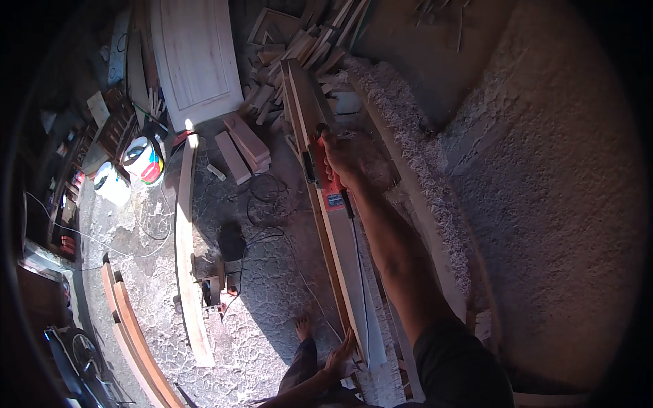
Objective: The person uses a power planer to smooth the edges of a long wooden board and then uses a circular saw to cut the board while it is supported on the floor.
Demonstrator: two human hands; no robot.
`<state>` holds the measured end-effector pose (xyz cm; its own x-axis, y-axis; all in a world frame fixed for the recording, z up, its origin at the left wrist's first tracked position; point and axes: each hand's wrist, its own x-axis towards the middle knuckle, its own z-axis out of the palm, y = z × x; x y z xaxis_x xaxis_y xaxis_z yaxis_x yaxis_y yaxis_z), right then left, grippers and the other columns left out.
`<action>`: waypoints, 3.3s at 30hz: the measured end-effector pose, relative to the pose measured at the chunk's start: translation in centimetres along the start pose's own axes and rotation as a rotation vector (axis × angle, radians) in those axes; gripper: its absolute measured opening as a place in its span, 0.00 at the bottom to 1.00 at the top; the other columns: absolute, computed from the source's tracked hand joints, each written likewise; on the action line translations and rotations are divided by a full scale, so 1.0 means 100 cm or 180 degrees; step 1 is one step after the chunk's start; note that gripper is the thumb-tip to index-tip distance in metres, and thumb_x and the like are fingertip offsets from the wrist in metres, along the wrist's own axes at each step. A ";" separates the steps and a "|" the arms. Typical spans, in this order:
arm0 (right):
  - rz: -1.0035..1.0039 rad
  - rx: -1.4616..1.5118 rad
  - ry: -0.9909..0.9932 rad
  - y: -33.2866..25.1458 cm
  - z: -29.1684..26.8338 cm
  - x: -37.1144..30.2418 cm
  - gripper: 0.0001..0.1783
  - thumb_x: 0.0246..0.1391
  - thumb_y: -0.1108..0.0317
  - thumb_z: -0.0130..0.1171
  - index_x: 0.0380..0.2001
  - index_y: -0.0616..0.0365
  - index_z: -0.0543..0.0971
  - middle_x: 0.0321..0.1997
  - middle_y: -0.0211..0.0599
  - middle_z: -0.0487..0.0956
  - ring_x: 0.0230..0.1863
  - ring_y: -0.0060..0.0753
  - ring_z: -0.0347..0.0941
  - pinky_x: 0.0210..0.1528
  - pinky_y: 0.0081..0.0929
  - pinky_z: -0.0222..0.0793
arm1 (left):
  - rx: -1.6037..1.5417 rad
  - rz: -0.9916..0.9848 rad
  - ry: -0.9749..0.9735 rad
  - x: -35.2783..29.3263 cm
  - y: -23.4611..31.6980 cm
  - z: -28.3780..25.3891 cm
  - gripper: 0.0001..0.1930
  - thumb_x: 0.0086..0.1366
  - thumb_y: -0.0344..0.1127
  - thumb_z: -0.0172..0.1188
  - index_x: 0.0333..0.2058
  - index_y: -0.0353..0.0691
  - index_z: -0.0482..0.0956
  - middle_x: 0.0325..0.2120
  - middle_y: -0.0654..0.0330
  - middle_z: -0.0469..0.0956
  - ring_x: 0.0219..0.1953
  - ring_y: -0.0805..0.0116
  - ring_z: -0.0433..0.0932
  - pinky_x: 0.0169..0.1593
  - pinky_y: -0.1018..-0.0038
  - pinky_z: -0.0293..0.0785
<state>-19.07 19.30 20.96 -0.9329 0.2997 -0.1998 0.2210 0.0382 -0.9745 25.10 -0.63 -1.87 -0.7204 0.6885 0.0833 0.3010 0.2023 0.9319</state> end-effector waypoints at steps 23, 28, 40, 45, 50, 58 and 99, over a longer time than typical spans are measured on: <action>-0.0450 -0.0706 0.1438 0.173 -0.149 -0.662 0.21 0.64 0.50 0.61 0.37 0.59 0.75 0.15 0.23 0.68 0.14 0.19 0.64 0.17 0.21 0.58 | 0.0251 -0.1376 0.1169 0.011 0.076 0.035 0.52 0.51 0.48 0.74 0.69 0.46 0.52 0.54 0.46 0.77 0.54 0.44 0.79 0.53 0.55 0.76; 0.0406 0.0610 0.1307 0.176 -0.152 -0.709 0.20 0.66 0.52 0.57 0.38 0.63 0.78 0.19 0.33 0.74 0.14 0.25 0.68 0.17 0.25 0.62 | 0.0319 -0.1248 0.1119 0.013 0.104 0.025 0.51 0.48 0.48 0.78 0.66 0.45 0.57 0.48 0.48 0.81 0.47 0.46 0.83 0.47 0.58 0.80; 0.0696 -0.0400 0.0821 0.241 -0.142 -0.692 0.29 0.64 0.43 0.58 0.19 0.56 0.76 0.10 0.28 0.71 0.13 0.22 0.71 0.16 0.26 0.62 | 0.0239 0.1009 0.2826 0.121 0.371 -0.141 0.25 0.52 0.34 0.77 0.47 0.32 0.79 0.34 0.56 0.86 0.35 0.69 0.85 0.42 0.73 0.81; 0.0946 0.0230 0.0602 0.225 -0.131 -0.686 0.24 0.63 0.47 0.63 0.23 0.55 0.76 0.12 0.25 0.73 0.13 0.20 0.69 0.16 0.26 0.59 | 0.0276 0.1098 0.2782 0.132 0.394 -0.166 0.22 0.54 0.35 0.75 0.46 0.31 0.80 0.36 0.56 0.86 0.37 0.70 0.85 0.44 0.73 0.80; 0.0024 -0.0580 0.0661 0.286 -0.133 -0.680 0.21 0.62 0.49 0.64 0.26 0.54 0.77 0.13 0.25 0.73 0.15 0.19 0.69 0.17 0.25 0.60 | 0.0207 0.1240 0.2873 0.137 0.393 -0.165 0.28 0.48 0.39 0.76 0.48 0.37 0.77 0.33 0.56 0.86 0.34 0.63 0.87 0.41 0.69 0.83; 0.0597 -0.0990 0.0324 0.212 -0.136 -0.678 0.27 0.66 0.46 0.55 0.58 0.55 0.75 0.42 0.51 0.84 0.40 0.55 0.82 0.38 0.37 0.78 | 0.0169 0.1191 0.2795 0.126 0.405 -0.158 0.17 0.56 0.33 0.73 0.42 0.31 0.81 0.33 0.60 0.85 0.36 0.74 0.82 0.44 0.75 0.77; 0.0220 0.0664 0.0260 0.212 -0.133 -0.683 0.40 0.64 0.51 0.60 0.70 0.59 0.59 0.58 0.43 0.79 0.62 0.32 0.73 0.63 0.25 0.67 | 0.0002 0.1059 0.2635 0.128 0.392 -0.155 0.21 0.59 0.29 0.69 0.48 0.22 0.78 0.40 0.49 0.84 0.41 0.64 0.82 0.47 0.70 0.77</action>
<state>53.16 12.29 15.26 -0.8896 0.3712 -0.2663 0.2121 -0.1805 -0.9604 17.97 5.36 41.18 -0.8160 -0.0121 0.5779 0.5751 0.0823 0.8139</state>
